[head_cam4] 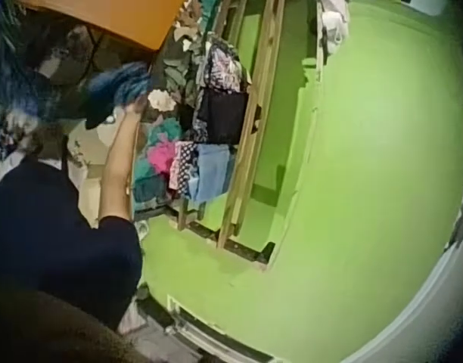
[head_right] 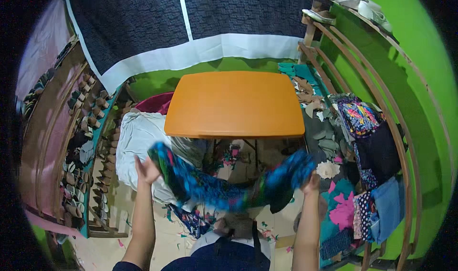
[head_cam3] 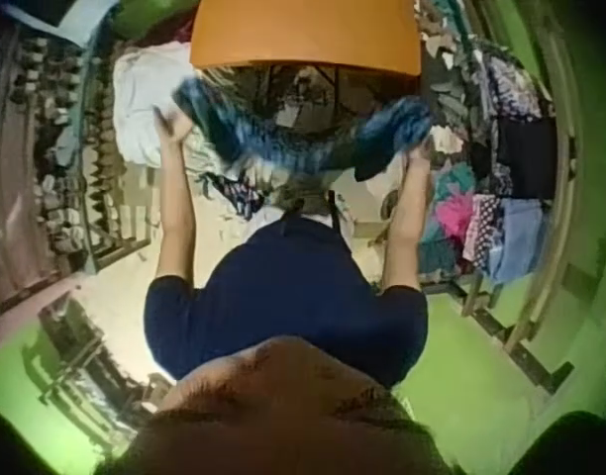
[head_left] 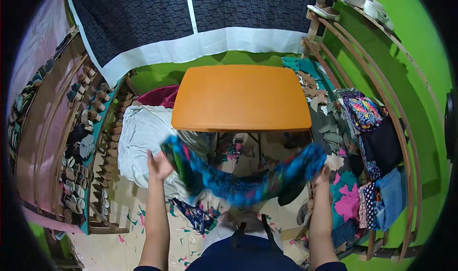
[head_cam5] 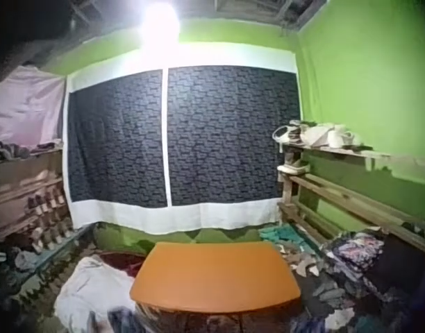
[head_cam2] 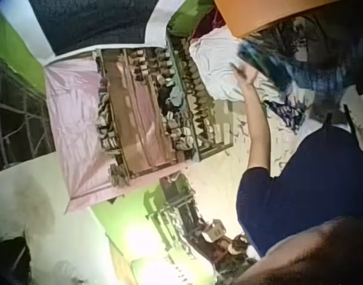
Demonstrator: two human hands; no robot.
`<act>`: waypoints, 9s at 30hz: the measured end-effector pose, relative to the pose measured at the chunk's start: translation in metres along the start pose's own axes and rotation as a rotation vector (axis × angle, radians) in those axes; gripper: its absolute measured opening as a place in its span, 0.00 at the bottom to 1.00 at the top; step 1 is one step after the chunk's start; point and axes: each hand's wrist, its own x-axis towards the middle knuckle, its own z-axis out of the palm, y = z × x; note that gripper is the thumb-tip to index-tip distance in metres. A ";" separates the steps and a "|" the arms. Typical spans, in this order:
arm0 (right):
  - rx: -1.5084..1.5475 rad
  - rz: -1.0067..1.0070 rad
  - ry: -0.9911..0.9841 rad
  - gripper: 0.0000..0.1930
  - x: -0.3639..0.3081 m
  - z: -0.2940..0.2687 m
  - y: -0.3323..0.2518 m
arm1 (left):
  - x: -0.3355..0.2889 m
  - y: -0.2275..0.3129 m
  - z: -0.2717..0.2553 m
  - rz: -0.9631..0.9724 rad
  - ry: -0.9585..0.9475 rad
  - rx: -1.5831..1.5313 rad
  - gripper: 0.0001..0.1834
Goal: Folding a large piece of blue and green patterned fabric on a table and placing it on a shelf.
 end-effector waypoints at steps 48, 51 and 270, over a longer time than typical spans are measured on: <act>-0.621 0.090 -0.493 0.23 -0.017 0.267 -0.061 | 0.144 -0.149 0.049 0.127 0.094 1.692 0.17; -1.226 -0.109 -0.338 0.30 -0.015 0.269 -0.052 | 0.153 -0.118 0.100 0.067 0.084 1.374 0.15; -1.476 -0.543 1.135 0.23 0.229 -0.021 0.078 | 0.383 -0.272 -0.029 -0.134 -0.544 2.058 0.32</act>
